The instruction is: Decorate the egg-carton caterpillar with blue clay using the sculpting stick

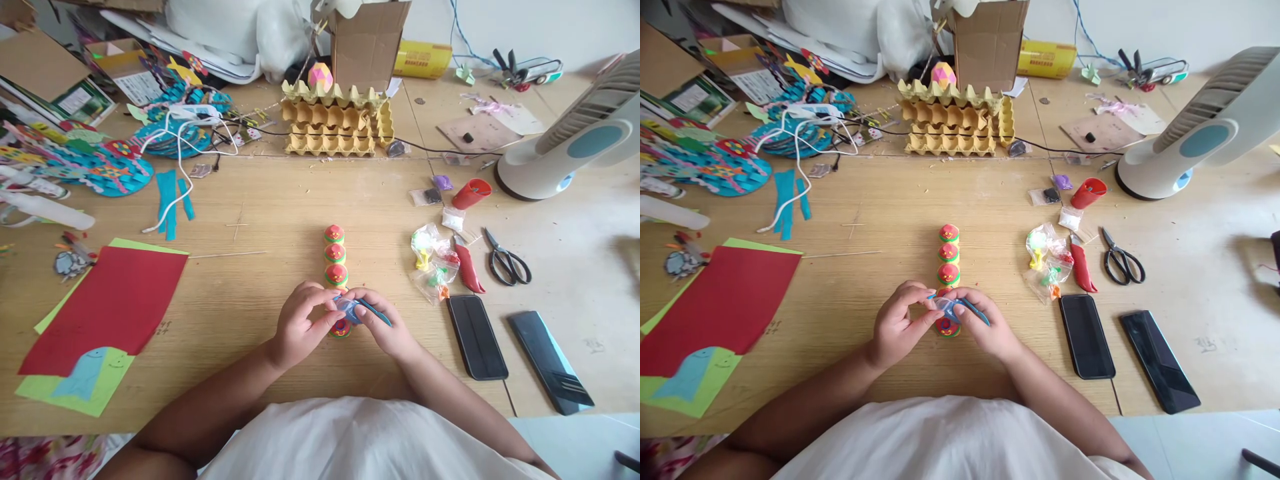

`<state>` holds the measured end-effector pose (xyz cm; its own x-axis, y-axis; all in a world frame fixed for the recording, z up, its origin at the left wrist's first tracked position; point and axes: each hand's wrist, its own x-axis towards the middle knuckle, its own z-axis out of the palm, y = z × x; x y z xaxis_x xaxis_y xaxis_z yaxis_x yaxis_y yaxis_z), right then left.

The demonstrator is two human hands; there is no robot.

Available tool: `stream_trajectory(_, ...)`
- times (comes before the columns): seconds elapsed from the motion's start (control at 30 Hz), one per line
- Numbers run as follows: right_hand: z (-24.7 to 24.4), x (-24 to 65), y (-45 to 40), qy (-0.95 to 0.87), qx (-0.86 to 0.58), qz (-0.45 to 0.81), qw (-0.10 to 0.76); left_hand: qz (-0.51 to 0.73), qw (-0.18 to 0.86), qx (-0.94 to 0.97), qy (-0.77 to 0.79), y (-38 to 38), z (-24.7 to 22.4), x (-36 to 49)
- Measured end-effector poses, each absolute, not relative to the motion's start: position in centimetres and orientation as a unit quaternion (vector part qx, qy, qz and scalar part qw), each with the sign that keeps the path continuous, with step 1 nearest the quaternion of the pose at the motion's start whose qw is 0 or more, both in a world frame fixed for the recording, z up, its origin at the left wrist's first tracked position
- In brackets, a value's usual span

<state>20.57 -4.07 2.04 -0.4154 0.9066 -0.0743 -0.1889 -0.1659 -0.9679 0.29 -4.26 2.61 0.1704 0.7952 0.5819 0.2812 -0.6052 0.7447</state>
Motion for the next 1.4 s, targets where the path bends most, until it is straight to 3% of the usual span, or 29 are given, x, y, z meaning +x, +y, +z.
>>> stream_trajectory(0.23, 2.4, 20.6, -4.2, -0.553, -0.366, 0.634, 0.399, 0.529, 0.389, 0.625, 0.423, -4.6, 1.9, 0.9)
stream_trajectory(0.43, 3.1, 20.8, -4.0, -0.682, -0.400, 0.450, 0.414, 0.494, 0.523, 0.572, 0.394, -4.6, 1.9, 1.3)
stream_trajectory(0.57, 3.5, 22.3, -2.9, -0.682, -0.457, 0.363, 0.441, 0.525, 0.530, 0.539, 0.392, -4.4, 1.5, 1.1)
stream_trajectory(0.73, 2.8, 24.4, -0.8, -0.739, -0.553, 0.281, 0.262, 0.536, 0.592, 0.460, 0.387, -3.8, 1.4, 0.3)
stream_trajectory(0.83, 2.2, 24.7, -0.3, -0.751, -0.604, 0.165, 0.212, 0.508, 0.657, 0.427, 0.359, -3.7, 1.7, 0.1)
stream_trajectory(0.97, 2.7, 24.3, -1.0, -0.734, -0.608, 0.077, 0.292, 0.475, 0.719, 0.405, 0.305, -3.8, 2.1, 0.0)
stream_trajectory(1.07, 3.7, 23.5, -2.3, -0.751, -0.506, 0.155, 0.396, 0.455, 0.752, 0.386, 0.281, -4.0, 2.4, 0.0)
stream_trajectory(1.17, 4.4, 22.6, -3.3, -0.769, -0.415, 0.228, 0.429, 0.422, 0.790, 0.360, 0.261, -4.3, 2.6, 0.1)
stream_trajectory(1.4, 4.4, 21.7, -3.3, -0.778, -0.318, 0.258, 0.476, 0.376, 0.823, 0.361, 0.226, -4.8, 2.4, 0.2)
